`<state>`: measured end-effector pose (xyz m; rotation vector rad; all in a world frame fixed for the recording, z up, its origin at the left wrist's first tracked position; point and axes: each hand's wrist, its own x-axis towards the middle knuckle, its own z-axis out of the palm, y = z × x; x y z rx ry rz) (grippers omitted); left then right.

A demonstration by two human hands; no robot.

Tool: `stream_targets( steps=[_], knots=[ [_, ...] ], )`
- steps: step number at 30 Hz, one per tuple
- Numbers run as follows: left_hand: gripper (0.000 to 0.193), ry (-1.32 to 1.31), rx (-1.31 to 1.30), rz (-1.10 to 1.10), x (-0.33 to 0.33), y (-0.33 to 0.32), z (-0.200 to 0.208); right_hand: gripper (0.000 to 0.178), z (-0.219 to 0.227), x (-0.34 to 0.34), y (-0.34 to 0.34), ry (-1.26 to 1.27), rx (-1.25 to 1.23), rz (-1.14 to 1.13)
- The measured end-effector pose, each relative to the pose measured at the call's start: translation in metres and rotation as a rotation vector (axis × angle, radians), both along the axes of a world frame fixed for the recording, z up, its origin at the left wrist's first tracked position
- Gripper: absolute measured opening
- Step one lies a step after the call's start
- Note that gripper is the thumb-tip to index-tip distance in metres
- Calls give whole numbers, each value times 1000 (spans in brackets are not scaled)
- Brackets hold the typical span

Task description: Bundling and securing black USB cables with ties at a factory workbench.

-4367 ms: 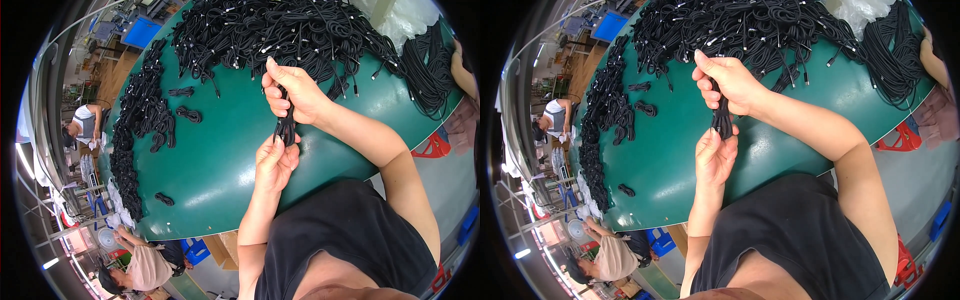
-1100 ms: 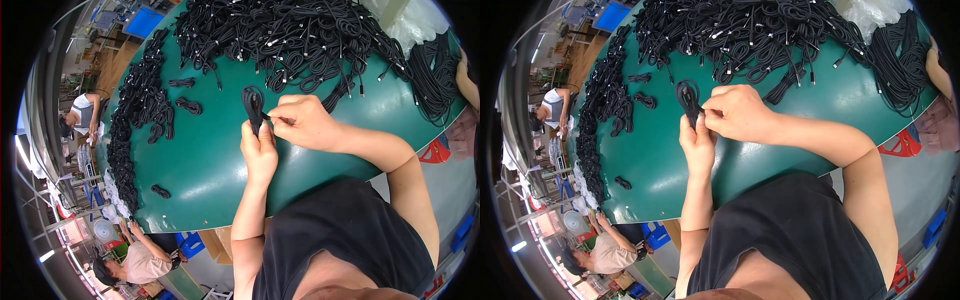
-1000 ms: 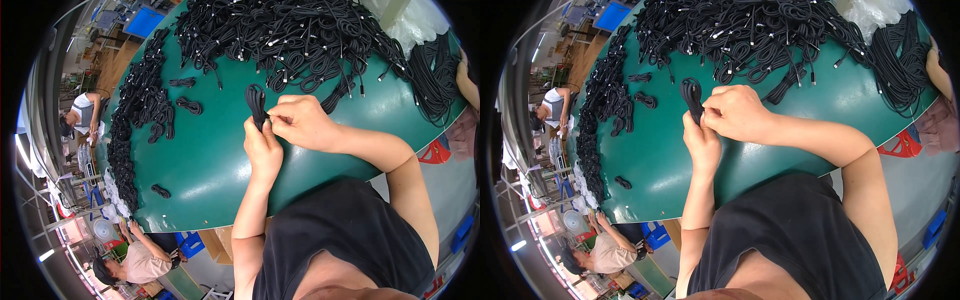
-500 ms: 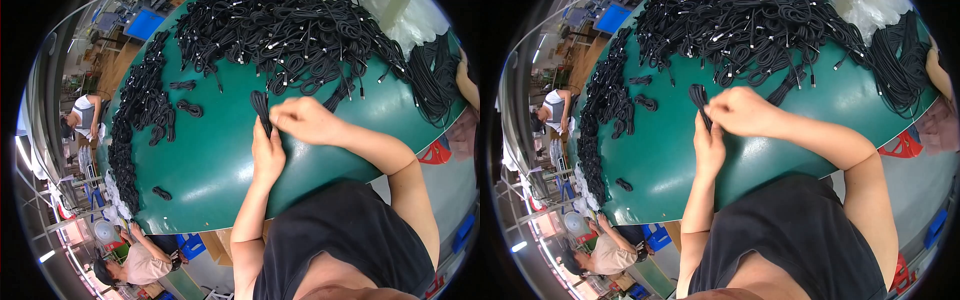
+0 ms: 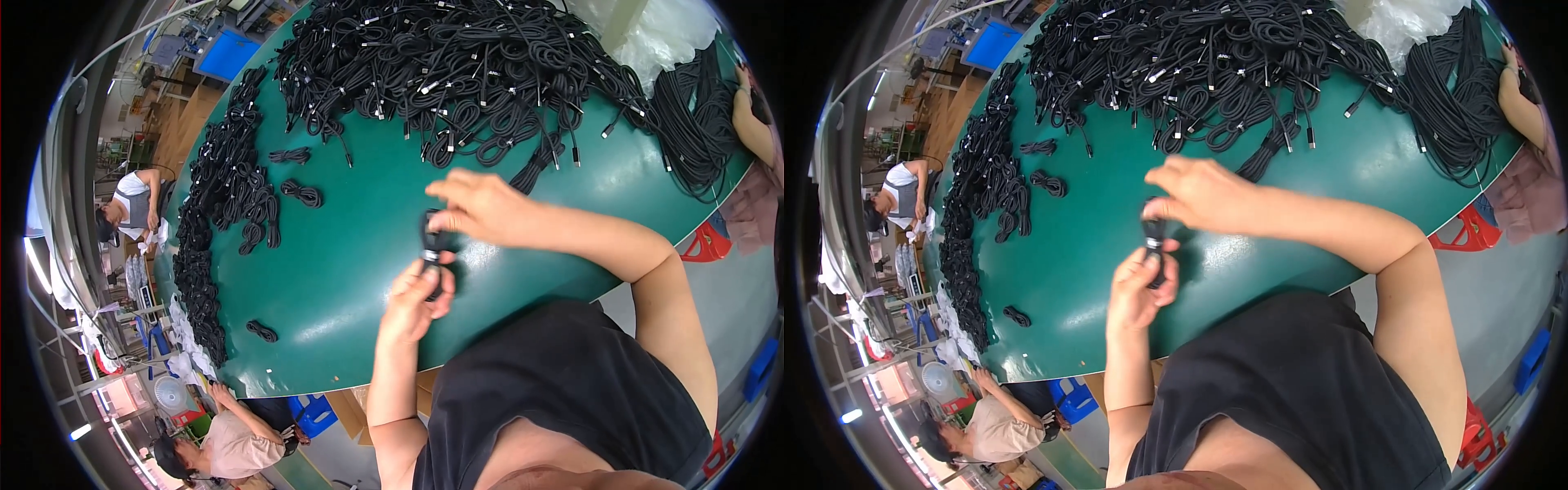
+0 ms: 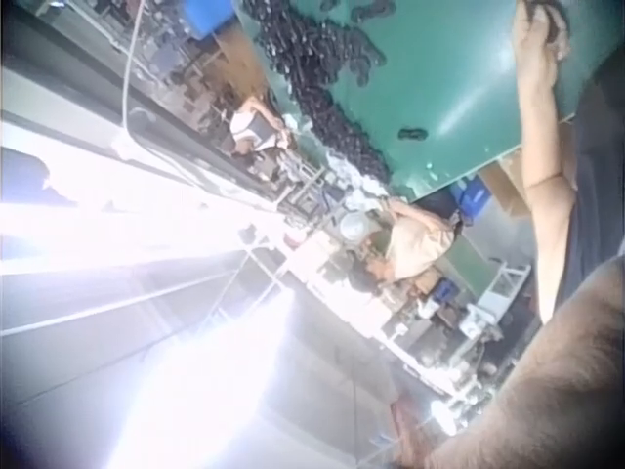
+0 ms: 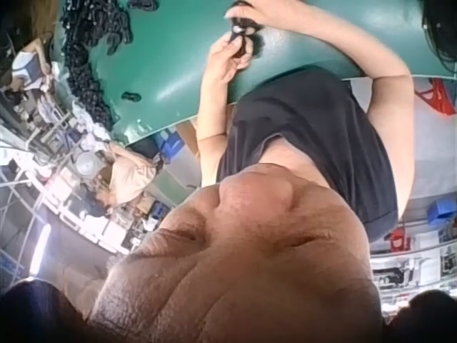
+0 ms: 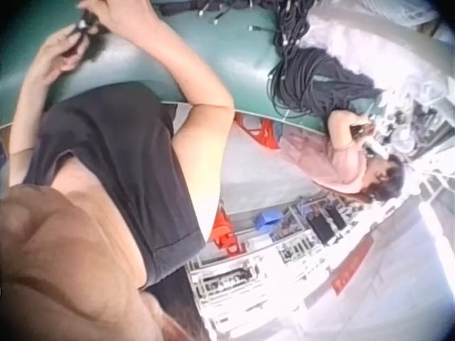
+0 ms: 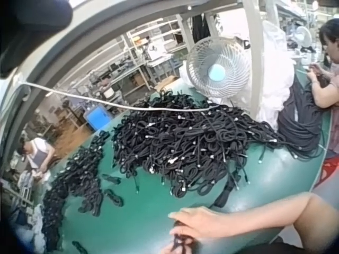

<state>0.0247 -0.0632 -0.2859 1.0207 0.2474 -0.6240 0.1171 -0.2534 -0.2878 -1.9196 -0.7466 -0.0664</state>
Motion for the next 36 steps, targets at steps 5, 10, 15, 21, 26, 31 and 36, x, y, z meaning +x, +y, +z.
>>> stream_targets(
  steps=[5,10,15,21,26,31,36],
  knots=[
    [54,-320,-437,670,40,57,21,18,-12,48,-22,-353,-479,-282],
    [43,-388,-269,555,44,54,22,29,-42,57,-14,-574,-650,-308],
    [25,-326,71,397,55,12,12,26,-14,19,-4,-584,-314,-174],
    [32,-169,386,431,68,-11,-3,32,10,-14,-8,-645,-152,15],
    [41,-678,1287,7,65,0,-12,29,27,-4,-10,-565,-5,80],
    [47,-529,764,-159,62,0,-15,16,42,16,-8,-290,201,-44],
    [57,-630,336,111,64,-30,-16,17,54,16,7,-59,371,-31]
  ],
)
